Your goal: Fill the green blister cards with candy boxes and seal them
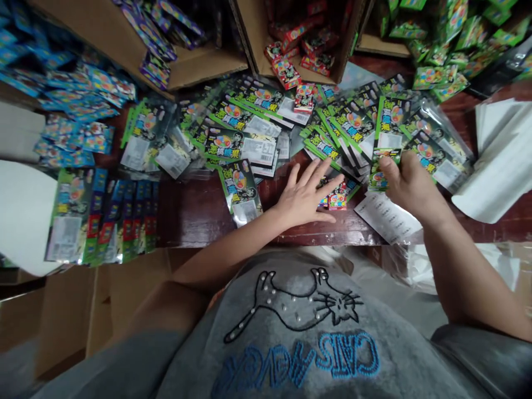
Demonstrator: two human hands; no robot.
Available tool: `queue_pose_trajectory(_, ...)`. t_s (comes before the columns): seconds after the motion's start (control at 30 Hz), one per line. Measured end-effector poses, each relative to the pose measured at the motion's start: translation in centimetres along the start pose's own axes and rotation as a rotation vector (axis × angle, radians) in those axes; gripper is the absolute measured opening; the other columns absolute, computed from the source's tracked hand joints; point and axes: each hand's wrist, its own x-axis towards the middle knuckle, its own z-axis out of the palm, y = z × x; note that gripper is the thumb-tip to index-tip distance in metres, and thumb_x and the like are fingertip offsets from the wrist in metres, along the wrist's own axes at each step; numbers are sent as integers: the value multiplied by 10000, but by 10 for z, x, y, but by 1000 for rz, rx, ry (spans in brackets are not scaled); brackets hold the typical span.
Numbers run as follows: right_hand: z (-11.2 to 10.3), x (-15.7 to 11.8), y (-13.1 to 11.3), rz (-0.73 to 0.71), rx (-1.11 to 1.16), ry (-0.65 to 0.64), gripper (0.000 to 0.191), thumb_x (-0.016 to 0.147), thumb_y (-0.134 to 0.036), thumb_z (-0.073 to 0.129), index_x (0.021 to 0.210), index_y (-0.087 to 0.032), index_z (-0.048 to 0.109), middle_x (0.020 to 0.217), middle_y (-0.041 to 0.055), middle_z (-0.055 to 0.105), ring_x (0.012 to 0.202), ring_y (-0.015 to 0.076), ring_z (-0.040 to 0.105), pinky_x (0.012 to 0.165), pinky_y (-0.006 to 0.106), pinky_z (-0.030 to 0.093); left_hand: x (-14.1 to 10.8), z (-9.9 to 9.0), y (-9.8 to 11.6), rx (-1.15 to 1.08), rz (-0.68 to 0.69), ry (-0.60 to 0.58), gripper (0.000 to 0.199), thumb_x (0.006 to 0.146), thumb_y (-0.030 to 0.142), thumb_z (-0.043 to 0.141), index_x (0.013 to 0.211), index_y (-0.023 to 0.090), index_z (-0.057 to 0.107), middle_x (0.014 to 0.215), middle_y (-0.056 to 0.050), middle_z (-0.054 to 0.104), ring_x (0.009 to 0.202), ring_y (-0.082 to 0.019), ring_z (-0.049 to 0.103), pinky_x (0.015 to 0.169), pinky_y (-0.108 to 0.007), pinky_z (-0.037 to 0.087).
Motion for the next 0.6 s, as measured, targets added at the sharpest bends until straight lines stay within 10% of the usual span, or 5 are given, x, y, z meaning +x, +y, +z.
queue_pose_trajectory(0.13,7,-14,-11,94,24,-57,782,1039,-494,421,1641,-30,237,927,167,761,751,335,710,732,446,527,10,-4,6,25,51,-90,773,1056,607,580,1734,329,335,1846,-103,177,1715,-391,158,1349,-734,92)
queue_pose_trajectory(0.43,53,-20,-66,15,-220,-241,618,1063,-526,432,1515,-106,463,1125,249,788,1011,442,769,831,491,555,-40,-8,-11,62,-100,-74,915,1028,611,629,1756,193,263,1829,-179,197,1696,-397,235,1378,-657,106)
queue_pose_trajectory(0.6,49,-20,-68,-228,-350,16,889,1009,-802,400,1591,-135,481,1479,298,603,1277,480,643,993,578,532,-106,-50,-44,12,17,2,1244,857,719,795,1762,121,184,1828,-231,141,1714,-406,159,1401,-600,89)
